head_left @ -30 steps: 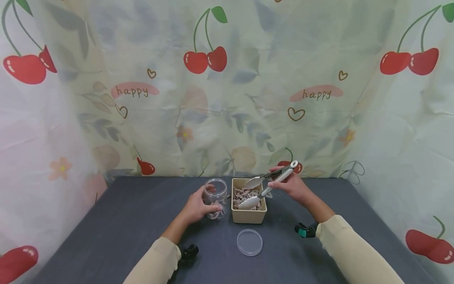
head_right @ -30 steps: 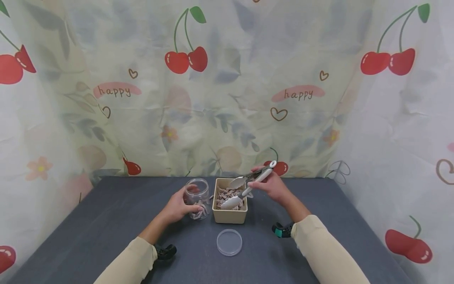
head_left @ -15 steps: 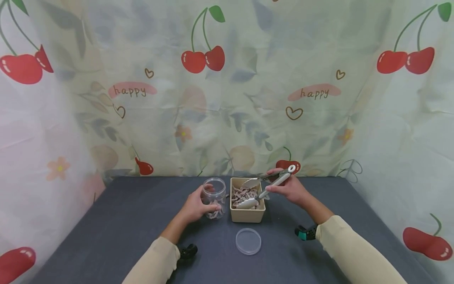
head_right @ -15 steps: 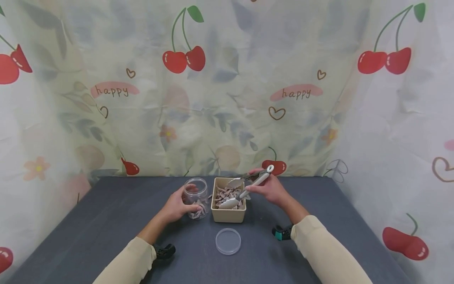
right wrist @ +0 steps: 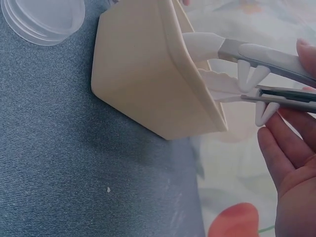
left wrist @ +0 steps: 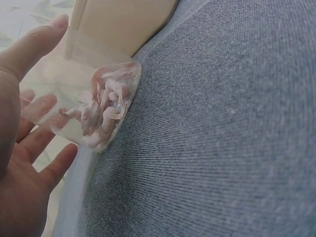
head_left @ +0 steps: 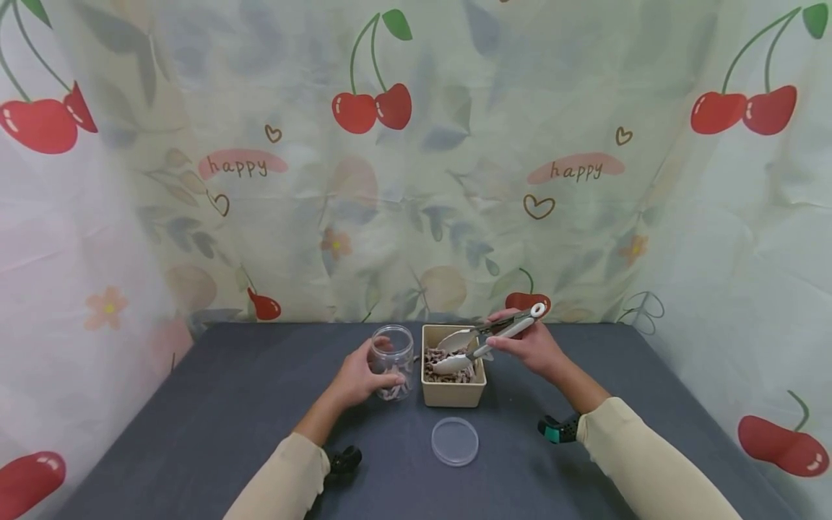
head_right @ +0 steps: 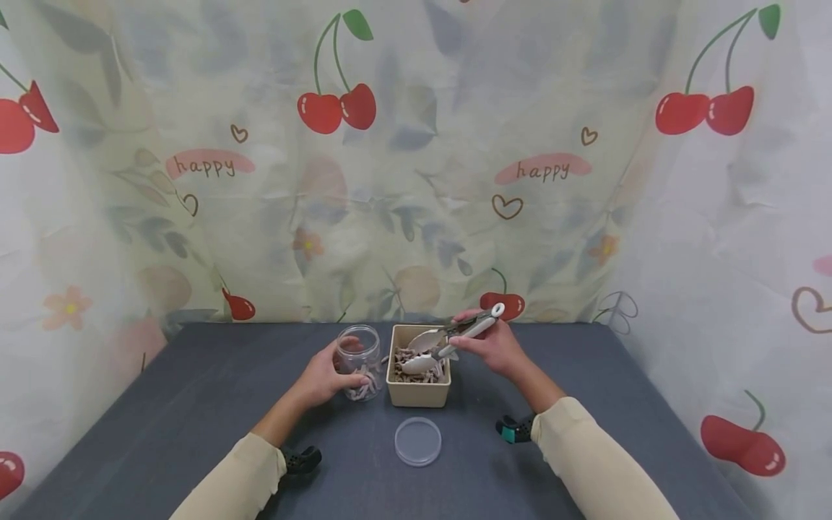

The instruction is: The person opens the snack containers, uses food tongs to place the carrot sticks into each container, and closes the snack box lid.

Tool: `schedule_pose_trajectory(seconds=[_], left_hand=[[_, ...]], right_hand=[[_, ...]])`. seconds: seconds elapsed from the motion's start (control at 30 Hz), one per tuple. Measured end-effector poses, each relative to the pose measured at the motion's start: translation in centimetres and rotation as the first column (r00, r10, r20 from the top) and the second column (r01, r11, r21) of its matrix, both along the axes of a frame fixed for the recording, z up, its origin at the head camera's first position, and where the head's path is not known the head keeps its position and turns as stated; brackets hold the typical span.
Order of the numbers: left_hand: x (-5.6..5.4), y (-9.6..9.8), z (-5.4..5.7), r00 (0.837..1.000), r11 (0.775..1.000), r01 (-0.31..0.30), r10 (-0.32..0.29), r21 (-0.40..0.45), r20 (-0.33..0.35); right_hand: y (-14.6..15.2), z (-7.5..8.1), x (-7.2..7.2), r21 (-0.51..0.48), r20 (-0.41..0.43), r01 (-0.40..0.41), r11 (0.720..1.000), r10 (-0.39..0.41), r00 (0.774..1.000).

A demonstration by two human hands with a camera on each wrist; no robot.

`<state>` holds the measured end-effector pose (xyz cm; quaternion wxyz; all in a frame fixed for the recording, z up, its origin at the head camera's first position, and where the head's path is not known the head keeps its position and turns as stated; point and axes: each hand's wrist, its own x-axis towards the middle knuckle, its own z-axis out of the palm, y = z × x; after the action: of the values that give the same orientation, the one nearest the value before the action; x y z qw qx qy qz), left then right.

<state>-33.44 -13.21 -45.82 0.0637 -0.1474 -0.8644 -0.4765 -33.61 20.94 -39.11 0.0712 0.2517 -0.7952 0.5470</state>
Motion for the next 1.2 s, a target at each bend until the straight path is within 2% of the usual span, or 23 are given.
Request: schedule_pose_trajectory(seconds=[0.2,0.4,0.67,0.83,1.07,1.2], left_hand=[[0.0,-0.1,0.0,1.000,1.000,0.012,-0.012,0.006,-0.007],[-0.1,0.0,-0.1,1.000,1.000,0.015,-0.015,0.008,0.002],[0.0,0.0,-0.1,1.000,1.000,0.012,-0.012,0.013,-0.001],[-0.1,-0.1,0.0,1.000,1.000,0.019,-0.019,0.021,0.002],[-0.2,-0.2,0.0,1.000,1.000,0.017,-0.017,0.013,-0.003],[-0.1,-0.1,0.0,1.000,1.000,0.011,-0.011,-0.001,-0.010]], right_hand=[[-0.1,-0.3,-0.3,-0.012,0.005,-0.018,1.000,0.018,1.000],[-0.2,-0.4,-0.2,-0.011,0.003,0.006,1.000,-0.006,1.000],[-1.7,2.2,1.9,0.031,-0.029,0.025,0.999,-0.024,0.999],[-2.2,2.8,2.5,0.052,-0.059,0.063,0.997,-0.060,0.996],[-1.7,0.4,0.4,0.051,-0.130,0.112,0.992,-0.105,0.986],[-1.8,0.5,0.6,0.031,-0.135,0.107,0.994,-0.102,0.985]])
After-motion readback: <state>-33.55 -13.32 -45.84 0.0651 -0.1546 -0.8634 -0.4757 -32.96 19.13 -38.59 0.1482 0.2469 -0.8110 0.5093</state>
